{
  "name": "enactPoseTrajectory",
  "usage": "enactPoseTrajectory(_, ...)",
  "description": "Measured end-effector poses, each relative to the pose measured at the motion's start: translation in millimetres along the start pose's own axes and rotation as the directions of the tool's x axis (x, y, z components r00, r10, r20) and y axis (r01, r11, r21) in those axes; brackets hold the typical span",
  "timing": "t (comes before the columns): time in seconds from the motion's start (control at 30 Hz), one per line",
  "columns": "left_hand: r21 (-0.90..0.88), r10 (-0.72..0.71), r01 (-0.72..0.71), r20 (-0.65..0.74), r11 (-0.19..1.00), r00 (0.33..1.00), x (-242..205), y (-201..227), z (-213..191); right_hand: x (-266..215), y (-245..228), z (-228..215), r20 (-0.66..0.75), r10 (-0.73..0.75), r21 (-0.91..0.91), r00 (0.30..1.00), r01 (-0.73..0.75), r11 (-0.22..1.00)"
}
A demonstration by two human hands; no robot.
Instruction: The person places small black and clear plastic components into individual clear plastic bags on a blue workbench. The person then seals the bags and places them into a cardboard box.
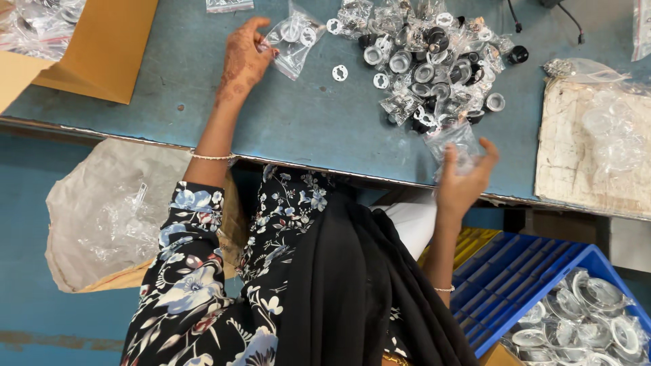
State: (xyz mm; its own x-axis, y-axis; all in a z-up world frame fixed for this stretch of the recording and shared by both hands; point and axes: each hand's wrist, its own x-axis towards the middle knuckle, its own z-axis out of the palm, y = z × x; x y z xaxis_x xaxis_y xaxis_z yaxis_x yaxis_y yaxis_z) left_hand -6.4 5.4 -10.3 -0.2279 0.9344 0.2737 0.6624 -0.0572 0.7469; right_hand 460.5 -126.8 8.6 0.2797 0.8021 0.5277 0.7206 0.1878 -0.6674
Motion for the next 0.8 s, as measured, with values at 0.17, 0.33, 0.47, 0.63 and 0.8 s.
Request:
enactPoseTrajectory(0.17,-0.215,-0.103,0.114,0.061,0.97,0.993,-11.8,9.8,-4.3,-6.2,-26.8,2.6,0.047,-0.036,-0.315,0.998,0.049,0.948)
enactPoseTrajectory(0.33,-0.588,-0.107,0.208,0.203,0.782,0.973,-46.4,65.8,-23.0,-10.2,-33.6,2.1,-0.128,-0.26,-0.045,0.957,0.257,0.965)
enactPoseTrajectory(0.47,-0.694,-0.006,0.197,0.268,0.693,0.964,-79.3,111.1,-25.4,-5.2,-30.6,-3.3,-0.105,0.13,0.306,0.986,-0.092,0.948)
enactPoseTrajectory(0.63,-0.726,0.004,0.275,0.357,0.631,0.934,-126.4,144.0,-6.7,-1.2,-45.4,-11.5,0.133,0.134,0.631,0.982,-0.189,0.752)
enactPoseTrajectory(0.8,-0.824,0.036,0.315,0.375,0.471,0.926,-157.7,150.9,23.8,-26.5,-98.9,15.0,0.577,-0.072,0.613,0.814,-0.373,0.696)
